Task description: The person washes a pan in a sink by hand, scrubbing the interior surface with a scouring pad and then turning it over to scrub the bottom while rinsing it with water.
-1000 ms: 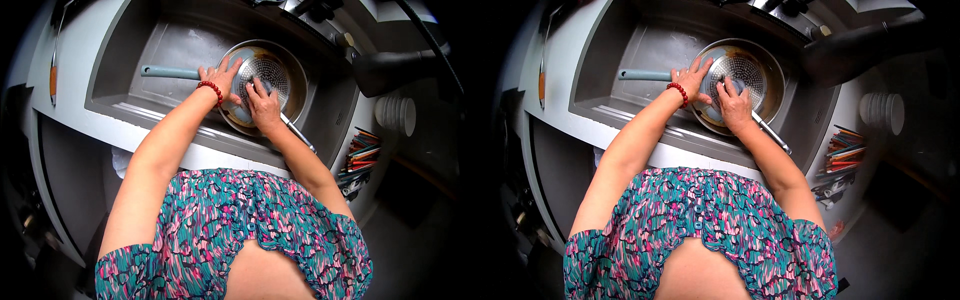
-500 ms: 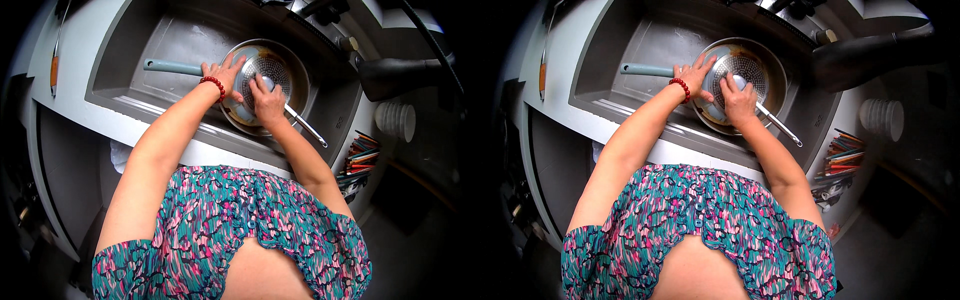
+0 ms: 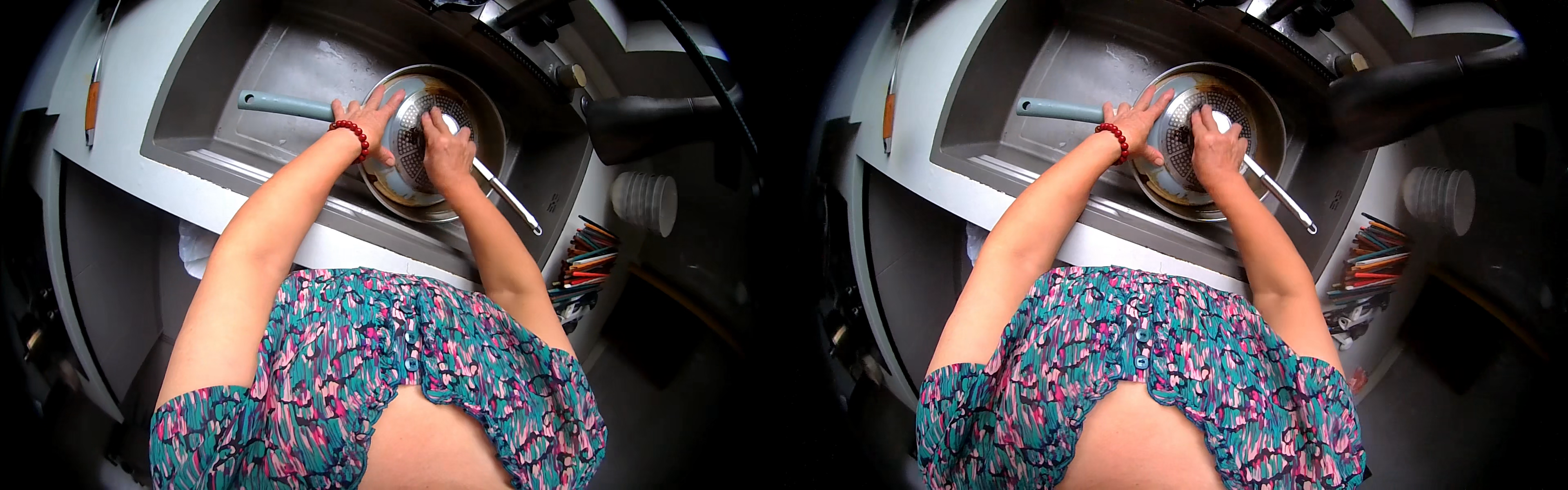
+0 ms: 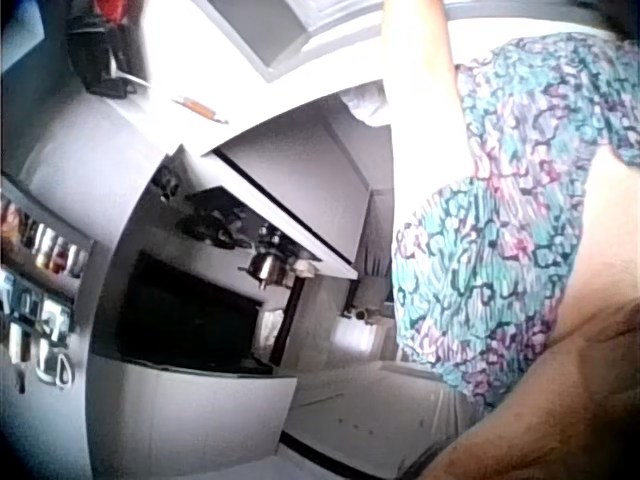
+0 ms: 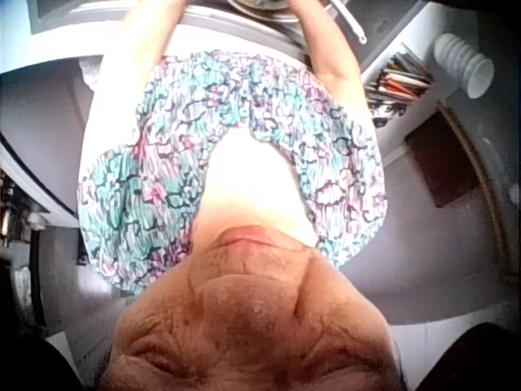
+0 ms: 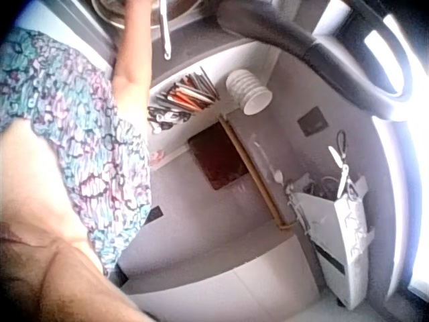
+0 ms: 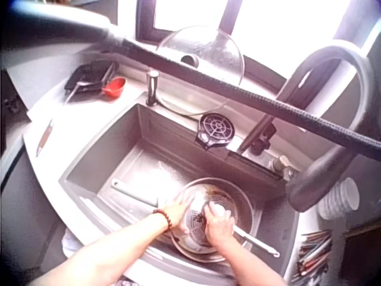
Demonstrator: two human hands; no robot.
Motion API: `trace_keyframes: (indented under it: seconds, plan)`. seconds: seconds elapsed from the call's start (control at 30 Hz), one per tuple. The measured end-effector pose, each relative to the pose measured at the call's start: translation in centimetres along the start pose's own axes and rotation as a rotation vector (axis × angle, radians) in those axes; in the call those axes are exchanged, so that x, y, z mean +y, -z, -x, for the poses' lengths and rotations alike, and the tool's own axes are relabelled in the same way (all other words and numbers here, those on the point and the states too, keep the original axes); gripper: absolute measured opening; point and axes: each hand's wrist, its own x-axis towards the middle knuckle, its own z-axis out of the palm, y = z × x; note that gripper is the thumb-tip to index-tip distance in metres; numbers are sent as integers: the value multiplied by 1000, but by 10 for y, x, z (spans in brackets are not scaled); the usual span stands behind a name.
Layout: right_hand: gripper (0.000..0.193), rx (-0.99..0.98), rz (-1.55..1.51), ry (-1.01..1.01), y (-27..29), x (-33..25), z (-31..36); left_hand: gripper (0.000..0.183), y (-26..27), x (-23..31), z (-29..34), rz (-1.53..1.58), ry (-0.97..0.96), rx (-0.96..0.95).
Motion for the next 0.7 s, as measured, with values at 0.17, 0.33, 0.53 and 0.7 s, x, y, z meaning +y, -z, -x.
trace_keyframes:
  seconds: [0.17, 0.33, 0.53, 0.7]
  plan:
    - [46, -41, 42, 216, -9, -7, 44, 127, -5, -1, -1, 8, 22, 15]
    - [47, 93, 21, 161, -18, -1, 16, 129, -1, 0, -2, 5, 12, -20]
    - [45, 30, -51, 124, -9, -4, 3, 130, 1, -4, 0, 33, 7, -38]
    - [48, 109, -78, 330, -11, -6, 40, 133, 1, -1, -5, 0, 11, -70]
